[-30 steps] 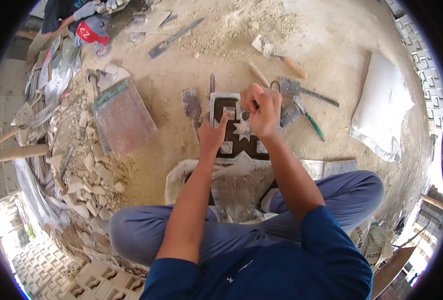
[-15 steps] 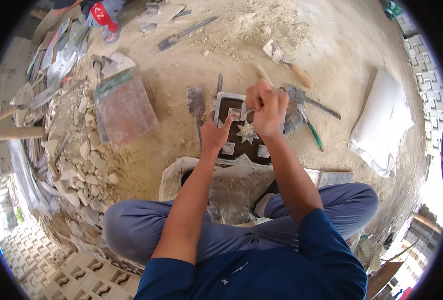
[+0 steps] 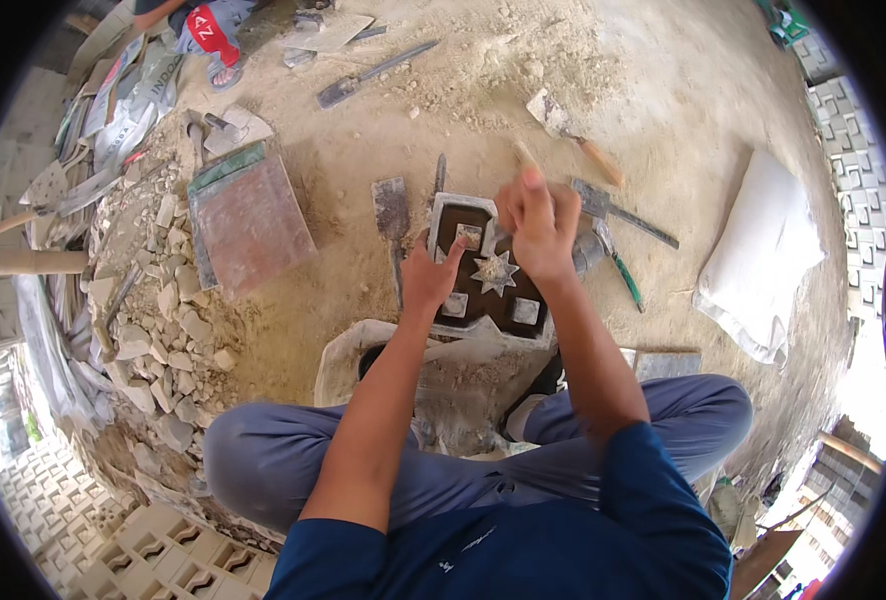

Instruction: The person carves out the center of a square stone tile using a small chisel and a wooden mallet, clearing debris from the star-shaped indentation.

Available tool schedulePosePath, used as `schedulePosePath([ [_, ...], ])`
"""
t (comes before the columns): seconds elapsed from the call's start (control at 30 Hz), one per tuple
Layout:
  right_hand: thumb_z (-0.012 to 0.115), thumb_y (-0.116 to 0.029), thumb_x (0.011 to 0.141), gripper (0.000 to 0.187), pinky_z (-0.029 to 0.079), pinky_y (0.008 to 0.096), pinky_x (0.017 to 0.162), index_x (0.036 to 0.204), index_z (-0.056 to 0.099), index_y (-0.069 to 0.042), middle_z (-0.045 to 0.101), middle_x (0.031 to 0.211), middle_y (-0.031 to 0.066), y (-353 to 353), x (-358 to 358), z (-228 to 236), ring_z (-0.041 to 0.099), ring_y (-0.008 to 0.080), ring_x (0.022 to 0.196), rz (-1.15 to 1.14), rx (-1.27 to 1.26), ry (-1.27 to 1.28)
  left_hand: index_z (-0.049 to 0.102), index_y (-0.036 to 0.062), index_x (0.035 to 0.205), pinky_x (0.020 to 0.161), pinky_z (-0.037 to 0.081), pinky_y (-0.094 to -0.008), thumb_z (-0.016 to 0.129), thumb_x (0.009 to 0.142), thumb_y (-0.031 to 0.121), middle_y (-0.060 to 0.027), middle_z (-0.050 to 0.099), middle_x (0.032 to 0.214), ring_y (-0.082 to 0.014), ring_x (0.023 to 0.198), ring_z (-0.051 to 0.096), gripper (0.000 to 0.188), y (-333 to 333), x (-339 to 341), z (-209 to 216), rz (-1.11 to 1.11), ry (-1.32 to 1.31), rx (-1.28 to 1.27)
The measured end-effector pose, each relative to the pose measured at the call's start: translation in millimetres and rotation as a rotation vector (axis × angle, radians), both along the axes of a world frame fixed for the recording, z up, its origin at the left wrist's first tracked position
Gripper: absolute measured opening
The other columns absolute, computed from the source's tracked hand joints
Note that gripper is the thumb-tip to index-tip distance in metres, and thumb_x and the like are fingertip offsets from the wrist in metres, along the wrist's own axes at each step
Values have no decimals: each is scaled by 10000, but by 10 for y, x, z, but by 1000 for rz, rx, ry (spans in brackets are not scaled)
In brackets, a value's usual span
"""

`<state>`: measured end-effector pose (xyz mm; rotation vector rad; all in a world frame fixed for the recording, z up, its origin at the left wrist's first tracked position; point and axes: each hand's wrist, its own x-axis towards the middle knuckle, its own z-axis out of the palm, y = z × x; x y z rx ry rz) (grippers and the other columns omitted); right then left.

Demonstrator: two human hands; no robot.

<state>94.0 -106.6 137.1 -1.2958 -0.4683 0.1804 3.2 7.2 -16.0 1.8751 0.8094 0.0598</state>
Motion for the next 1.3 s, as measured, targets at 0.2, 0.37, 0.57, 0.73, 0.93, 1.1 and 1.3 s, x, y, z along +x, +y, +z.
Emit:
schedulePosePath([
  [0.2, 392, -344, 1072, 576, 213, 287, 463, 575, 329, -59, 337, 513, -9, 22, 12, -163, 279, 98, 486, 116, -192, -54, 595, -12, 1275, 908, 527, -443, 734, 833, 539, -230, 714, 1071, -370, 1042, 686, 720, -25, 6, -51, -10, -54, -10],
  [0.37, 322, -447, 1070, 648, 201, 304, 458, 540, 310, -75, 278, 485, -8, -157, 48, -412, 266, 106, 463, 113, -60, -70, 594, -6, 1279, 905, 527, -444, 730, 833, 550, -234, 711, 1074, -379, 1047, 682, 726, -77, 73, -41, -8, -25, 29],
  [0.57, 110, -663, 1007, 771, 191, 309, 480, 532, 303, -88, 286, 487, 7, -121, -27, -86, 259, 139, 471, 131, 77, 84, 586, -9, 1289, 899, 528, -451, 720, 837, 562, -238, 704, 1098, -393, 1050, 674, 740, -40, -51, -62, -8, 6, 59],
  [0.73, 108, -695, 991, 777, 221, 295, 486, 544, 317, -94, 323, 500, 16, 32, 167, -158, 283, 140, 483, 181, -257, 12, 585, -17, 1286, 899, 526, -454, 723, 834, 568, -237, 706, 1083, -395, 1042, 675, 752, -12, 11, 4, -28, 3, -11],
  [0.93, 83, -718, 984, 817, 213, 302, 480, 523, 299, -79, 302, 494, -14, -52, 131, -273, 291, 124, 487, 254, -219, 18, 576, -17, 1299, 902, 529, -451, 725, 837, 550, -241, 705, 1091, -383, 1049, 679, 746, -59, -4, -47, -12, -37, 9],
  [1.1, 211, -693, 1005, 807, 229, 285, 480, 537, 358, -51, 345, 503, -11, -211, -18, -301, 349, 105, 506, 125, 176, -59, 573, -15, 1307, 904, 529, -451, 728, 834, 550, -243, 703, 1098, -384, 1054, 678, 754, -73, 78, 69, -18, -4, -4],
  [1.3, 491, -294, 1055, 498, 221, 289, 461, 617, 404, -74, 406, 538, -5, -141, -64, 2, 344, 84, 497, -27, -139, -76, 588, -18, 1286, 894, 532, -444, 723, 831, 565, -226, 716, 1068, -385, 1036, 682, 752, 4, -29, -106, -7, -18, 49],
])
